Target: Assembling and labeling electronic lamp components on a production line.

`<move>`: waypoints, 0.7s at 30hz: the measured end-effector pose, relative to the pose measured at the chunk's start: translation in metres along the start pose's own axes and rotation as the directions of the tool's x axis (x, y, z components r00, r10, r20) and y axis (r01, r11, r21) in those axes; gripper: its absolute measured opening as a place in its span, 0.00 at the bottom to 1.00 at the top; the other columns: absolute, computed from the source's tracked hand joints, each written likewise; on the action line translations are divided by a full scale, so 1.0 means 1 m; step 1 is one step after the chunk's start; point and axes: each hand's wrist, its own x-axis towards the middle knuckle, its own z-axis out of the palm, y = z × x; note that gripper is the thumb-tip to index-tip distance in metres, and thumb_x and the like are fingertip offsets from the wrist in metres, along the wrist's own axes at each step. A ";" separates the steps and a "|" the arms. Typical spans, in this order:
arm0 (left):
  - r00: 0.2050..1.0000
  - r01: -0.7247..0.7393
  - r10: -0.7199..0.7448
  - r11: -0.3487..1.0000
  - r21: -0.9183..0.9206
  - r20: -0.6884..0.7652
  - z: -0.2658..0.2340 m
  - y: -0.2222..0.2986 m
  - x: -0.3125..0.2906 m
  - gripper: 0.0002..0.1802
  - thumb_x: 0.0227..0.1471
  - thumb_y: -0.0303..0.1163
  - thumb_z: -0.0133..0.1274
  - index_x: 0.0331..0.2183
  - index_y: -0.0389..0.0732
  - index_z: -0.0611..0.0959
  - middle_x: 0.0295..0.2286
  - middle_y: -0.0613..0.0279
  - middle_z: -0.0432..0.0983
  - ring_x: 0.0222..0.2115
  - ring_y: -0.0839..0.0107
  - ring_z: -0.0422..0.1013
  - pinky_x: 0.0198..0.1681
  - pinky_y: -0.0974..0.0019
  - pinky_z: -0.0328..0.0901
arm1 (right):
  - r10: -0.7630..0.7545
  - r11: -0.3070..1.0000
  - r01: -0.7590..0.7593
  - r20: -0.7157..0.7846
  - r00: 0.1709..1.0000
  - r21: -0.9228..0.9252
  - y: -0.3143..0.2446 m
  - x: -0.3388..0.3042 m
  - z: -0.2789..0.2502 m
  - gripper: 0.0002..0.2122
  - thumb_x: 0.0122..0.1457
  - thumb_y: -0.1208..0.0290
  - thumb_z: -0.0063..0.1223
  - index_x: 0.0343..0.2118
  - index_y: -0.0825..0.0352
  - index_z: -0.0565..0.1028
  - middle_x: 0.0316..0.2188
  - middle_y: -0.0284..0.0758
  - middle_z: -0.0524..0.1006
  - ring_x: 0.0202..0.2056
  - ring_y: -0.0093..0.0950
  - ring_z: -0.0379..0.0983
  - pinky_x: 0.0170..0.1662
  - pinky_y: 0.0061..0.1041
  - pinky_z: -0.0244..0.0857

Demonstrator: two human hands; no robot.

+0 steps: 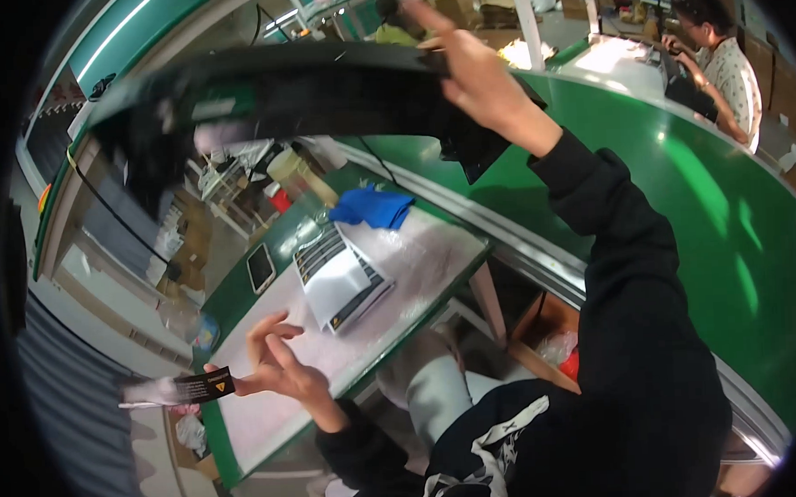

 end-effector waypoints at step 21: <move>0.959 0.113 -0.263 0.699 0.706 0.107 0.013 0.003 -0.029 0.24 0.59 0.36 0.44 0.53 0.40 0.58 0.47 0.54 0.62 0.44 0.71 0.64 0.42 0.65 0.66 | -0.227 0.955 0.183 0.178 0.958 0.233 -0.237 -0.058 0.071 0.30 0.50 0.69 0.48 0.60 0.59 0.57 0.49 0.46 0.69 0.52 0.39 0.66 0.56 0.36 0.59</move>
